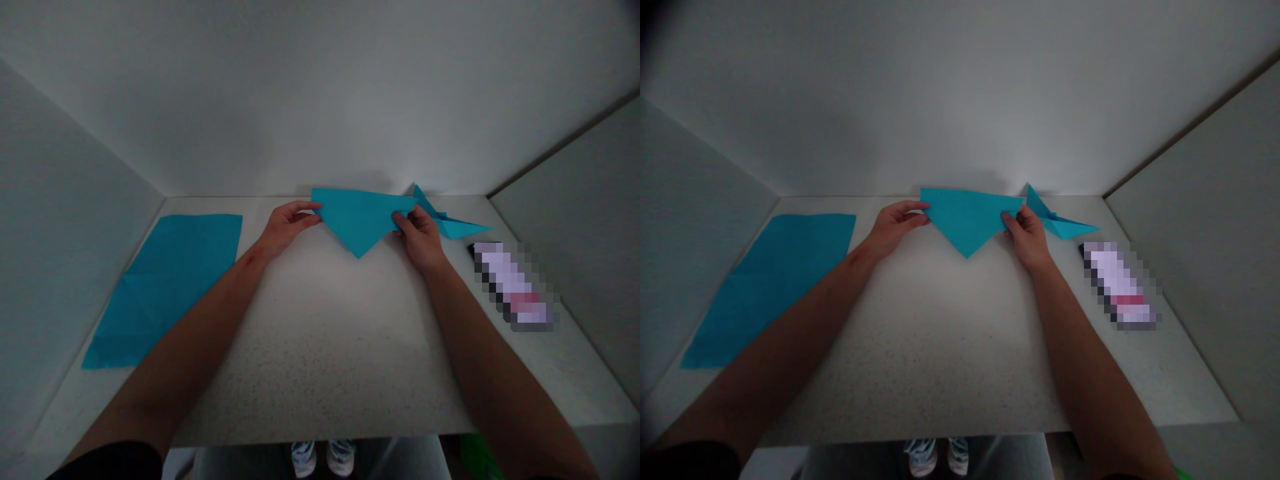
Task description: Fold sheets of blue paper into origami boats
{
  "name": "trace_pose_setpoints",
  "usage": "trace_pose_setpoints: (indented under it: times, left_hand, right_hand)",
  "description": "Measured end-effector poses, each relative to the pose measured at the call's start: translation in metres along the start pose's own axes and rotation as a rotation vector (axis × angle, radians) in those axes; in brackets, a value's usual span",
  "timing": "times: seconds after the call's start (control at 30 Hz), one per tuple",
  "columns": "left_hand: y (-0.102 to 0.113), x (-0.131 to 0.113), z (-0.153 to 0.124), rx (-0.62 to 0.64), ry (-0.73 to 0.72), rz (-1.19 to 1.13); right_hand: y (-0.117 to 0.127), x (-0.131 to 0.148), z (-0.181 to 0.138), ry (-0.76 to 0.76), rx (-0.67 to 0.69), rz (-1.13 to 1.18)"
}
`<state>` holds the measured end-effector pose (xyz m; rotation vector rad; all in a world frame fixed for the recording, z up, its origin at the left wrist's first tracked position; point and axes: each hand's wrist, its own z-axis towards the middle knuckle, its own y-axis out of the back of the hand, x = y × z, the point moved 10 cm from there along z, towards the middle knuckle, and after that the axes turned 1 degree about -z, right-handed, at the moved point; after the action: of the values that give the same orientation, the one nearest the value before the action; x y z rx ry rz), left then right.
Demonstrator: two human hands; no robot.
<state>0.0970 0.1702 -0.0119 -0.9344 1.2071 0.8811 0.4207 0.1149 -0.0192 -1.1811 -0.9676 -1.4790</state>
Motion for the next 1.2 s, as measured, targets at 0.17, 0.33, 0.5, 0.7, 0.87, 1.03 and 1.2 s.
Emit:
trace_pose_setpoints:
  times: [0.17, 0.33, 0.5, 0.7, 0.87, 1.03, 1.2]
  left_hand:
    - [0.005, 0.001, 0.004, -0.025, -0.074, 0.003]
    - [0.002, 0.006, 0.004, 0.005, -0.051, -0.042]
    - [-0.003, 0.008, 0.004, 0.045, -0.020, 0.037]
    - [0.009, 0.003, 0.008, -0.068, -0.080, 0.099]
    - [0.014, 0.004, 0.008, -0.104, -0.107, 0.074]
    - [0.016, 0.007, 0.009, -0.113, -0.097, 0.077]
    - [0.017, 0.006, 0.010, -0.121, -0.118, 0.061]
  right_hand:
    - [-0.008, 0.009, -0.003, 0.031, 0.049, 0.019]
    - [-0.014, 0.015, -0.005, 0.042, 0.073, -0.024]
    - [-0.011, 0.017, -0.007, 0.024, 0.046, -0.057]
    - [-0.015, 0.012, -0.007, -0.064, 0.119, 0.044]
    - [-0.018, 0.017, -0.007, -0.039, 0.157, 0.133]
    - [-0.017, 0.017, -0.008, -0.009, 0.159, 0.064]
    - [-0.017, 0.020, -0.010, -0.004, 0.130, 0.003]
